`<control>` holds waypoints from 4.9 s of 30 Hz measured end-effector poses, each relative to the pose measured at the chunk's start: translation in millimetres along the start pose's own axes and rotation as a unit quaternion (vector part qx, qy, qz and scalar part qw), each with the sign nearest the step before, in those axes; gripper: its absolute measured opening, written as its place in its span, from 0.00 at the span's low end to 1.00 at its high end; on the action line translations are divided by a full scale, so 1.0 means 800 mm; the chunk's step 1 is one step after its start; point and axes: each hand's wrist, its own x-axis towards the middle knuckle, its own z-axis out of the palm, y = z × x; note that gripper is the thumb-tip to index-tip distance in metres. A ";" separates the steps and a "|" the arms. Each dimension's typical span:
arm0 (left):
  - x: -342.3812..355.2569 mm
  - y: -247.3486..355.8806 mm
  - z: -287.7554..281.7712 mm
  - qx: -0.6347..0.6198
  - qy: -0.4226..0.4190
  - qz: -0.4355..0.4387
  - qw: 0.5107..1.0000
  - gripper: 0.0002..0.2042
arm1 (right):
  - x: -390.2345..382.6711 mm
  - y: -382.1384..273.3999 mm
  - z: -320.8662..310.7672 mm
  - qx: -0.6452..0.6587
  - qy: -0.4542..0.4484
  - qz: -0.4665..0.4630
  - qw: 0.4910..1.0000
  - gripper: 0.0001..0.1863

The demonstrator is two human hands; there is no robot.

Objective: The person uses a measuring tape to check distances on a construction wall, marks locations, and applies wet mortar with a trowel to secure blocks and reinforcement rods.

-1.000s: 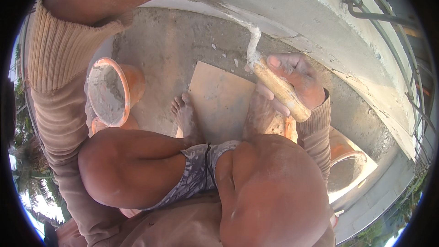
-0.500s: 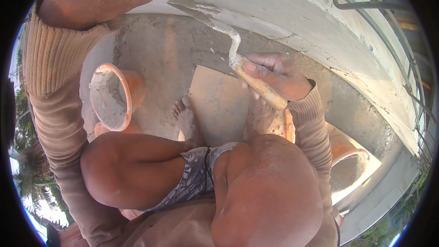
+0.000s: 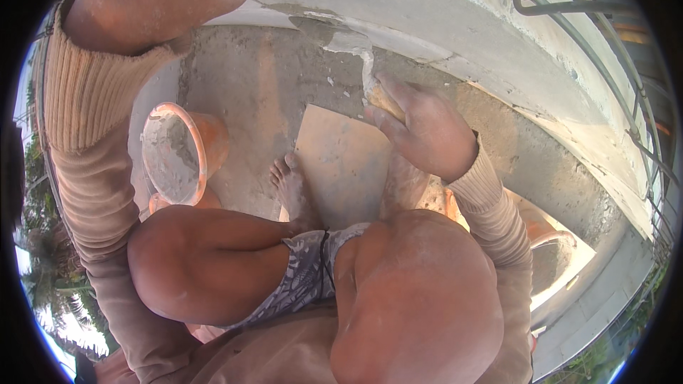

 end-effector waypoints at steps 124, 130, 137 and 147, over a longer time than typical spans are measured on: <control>0.002 -0.005 0.079 -0.004 0.268 0.057 0.962 0.32 | 0.002 -0.003 0.043 -0.176 0.107 -0.059 0.977 0.20; 0.003 -0.004 0.080 -0.005 0.281 0.047 0.958 0.32 | 0.017 -0.005 0.038 -0.250 -0.106 0.057 0.961 0.22; -0.003 0.001 0.078 0.004 0.262 0.053 0.964 0.32 | 0.001 0.009 0.040 -0.207 0.036 -0.002 0.978 0.25; 0.005 -0.016 0.093 -0.002 0.276 0.069 0.959 0.33 | -0.046 0.022 0.026 -0.180 0.091 -0.023 0.979 0.23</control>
